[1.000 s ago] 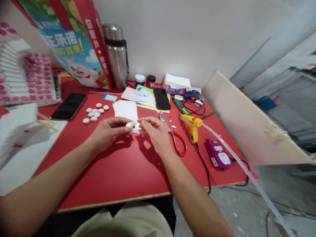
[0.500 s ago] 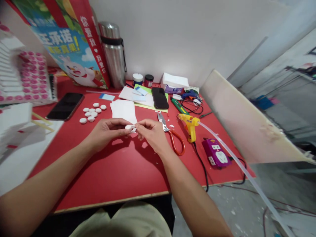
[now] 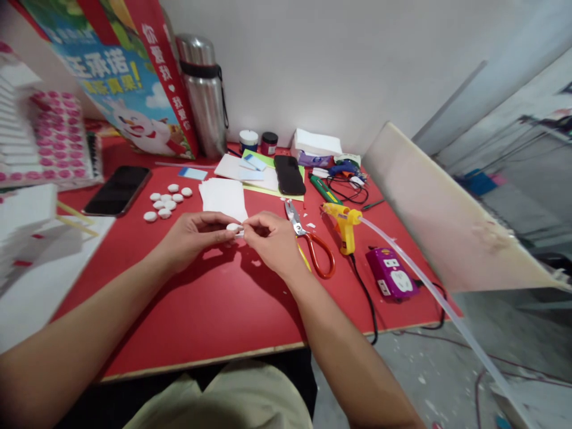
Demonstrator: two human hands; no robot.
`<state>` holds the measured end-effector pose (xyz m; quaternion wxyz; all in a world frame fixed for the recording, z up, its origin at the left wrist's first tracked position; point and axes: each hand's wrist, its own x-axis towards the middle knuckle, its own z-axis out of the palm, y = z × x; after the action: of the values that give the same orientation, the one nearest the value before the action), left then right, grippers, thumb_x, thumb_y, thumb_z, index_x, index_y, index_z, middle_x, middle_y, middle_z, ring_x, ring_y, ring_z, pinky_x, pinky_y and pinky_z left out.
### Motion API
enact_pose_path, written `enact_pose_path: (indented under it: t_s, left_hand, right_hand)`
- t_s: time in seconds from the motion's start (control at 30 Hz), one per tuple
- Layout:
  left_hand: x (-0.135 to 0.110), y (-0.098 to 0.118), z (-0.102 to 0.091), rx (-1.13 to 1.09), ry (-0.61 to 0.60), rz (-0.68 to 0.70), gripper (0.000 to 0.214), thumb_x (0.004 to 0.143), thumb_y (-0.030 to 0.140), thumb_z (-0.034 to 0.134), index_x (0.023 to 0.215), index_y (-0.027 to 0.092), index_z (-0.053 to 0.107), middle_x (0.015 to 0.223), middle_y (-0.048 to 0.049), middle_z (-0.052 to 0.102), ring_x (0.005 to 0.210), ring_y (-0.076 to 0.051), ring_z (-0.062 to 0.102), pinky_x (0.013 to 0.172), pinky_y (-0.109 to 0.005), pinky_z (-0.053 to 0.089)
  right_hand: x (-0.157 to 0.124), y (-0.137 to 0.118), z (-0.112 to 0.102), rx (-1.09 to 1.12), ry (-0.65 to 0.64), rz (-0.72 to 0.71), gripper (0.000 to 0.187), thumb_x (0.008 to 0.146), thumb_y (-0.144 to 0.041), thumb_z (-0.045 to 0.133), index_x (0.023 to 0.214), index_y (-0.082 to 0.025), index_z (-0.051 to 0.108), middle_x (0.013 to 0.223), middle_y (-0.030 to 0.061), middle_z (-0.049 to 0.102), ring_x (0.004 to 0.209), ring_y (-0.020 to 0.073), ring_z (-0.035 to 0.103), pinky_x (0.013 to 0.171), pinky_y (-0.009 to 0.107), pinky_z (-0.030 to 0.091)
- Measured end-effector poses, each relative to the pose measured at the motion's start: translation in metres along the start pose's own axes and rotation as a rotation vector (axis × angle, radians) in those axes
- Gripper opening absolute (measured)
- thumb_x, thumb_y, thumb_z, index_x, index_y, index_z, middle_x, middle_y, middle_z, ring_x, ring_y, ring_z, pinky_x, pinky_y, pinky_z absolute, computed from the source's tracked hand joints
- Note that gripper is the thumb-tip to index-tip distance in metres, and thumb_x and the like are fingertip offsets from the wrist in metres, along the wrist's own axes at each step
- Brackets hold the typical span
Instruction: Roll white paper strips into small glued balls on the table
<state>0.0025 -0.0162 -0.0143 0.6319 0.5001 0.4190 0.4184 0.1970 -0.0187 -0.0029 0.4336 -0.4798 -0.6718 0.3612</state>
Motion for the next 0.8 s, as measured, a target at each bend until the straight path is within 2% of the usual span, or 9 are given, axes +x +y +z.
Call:
enact_pose_path:
  t_s: [0.13,0.37,0.57,0.8]
  left_hand:
    - [0.0003,-0.0031,-0.0005,-0.03,0.006,-0.002,0.035,0.07,0.039,0.09,0.096,0.017,0.081,0.082,-0.0078,0.077,0.071,-0.018,0.069,0.072,-0.032,0.056]
    - [0.0006,-0.0031,0.0005,-0.049,0.02,-0.019,0.032,0.07,0.036,0.091,0.094,0.017,0.081,0.082,-0.0071,0.077,0.073,-0.017,0.07,0.074,-0.031,0.056]
    - [0.0008,-0.0026,0.0021,-0.052,0.055,-0.029,0.033,0.067,0.035,0.092,0.091,0.016,0.08,0.078,-0.0069,0.076,0.07,-0.017,0.069,0.072,-0.031,0.056]
    - [0.0011,-0.0045,0.0007,-0.124,0.035,-0.063,0.035,0.067,0.035,0.093,0.092,0.016,0.078,0.077,-0.0052,0.075,0.067,-0.016,0.069,0.066,-0.03,0.058]
  right_hand:
    - [-0.0016,0.0005,0.0028,-0.109,0.042,-0.14,0.012,0.085,-0.021,0.063,0.075,-0.02,0.069,0.075,0.0011,0.067,0.066,0.013,0.058,0.062,0.027,0.046]
    - [-0.0035,-0.0016,0.0029,-0.145,0.031,-0.203,0.012,0.087,-0.017,0.063,0.077,-0.02,0.069,0.078,0.001,0.067,0.066,0.0127,0.058,0.062,0.027,0.045]
    - [-0.0031,-0.0024,0.001,-0.151,0.002,-0.197,0.016,0.09,-0.019,0.059,0.079,-0.02,0.071,0.076,0.0012,0.067,0.066,0.0131,0.059,0.062,0.027,0.044]
    - [-0.0044,-0.0052,-0.0019,-0.033,-0.055,-0.142,0.028,0.097,-0.023,0.047,0.084,-0.019,0.072,0.071,0.0014,0.064,0.072,0.0151,0.063,0.067,0.028,0.046]
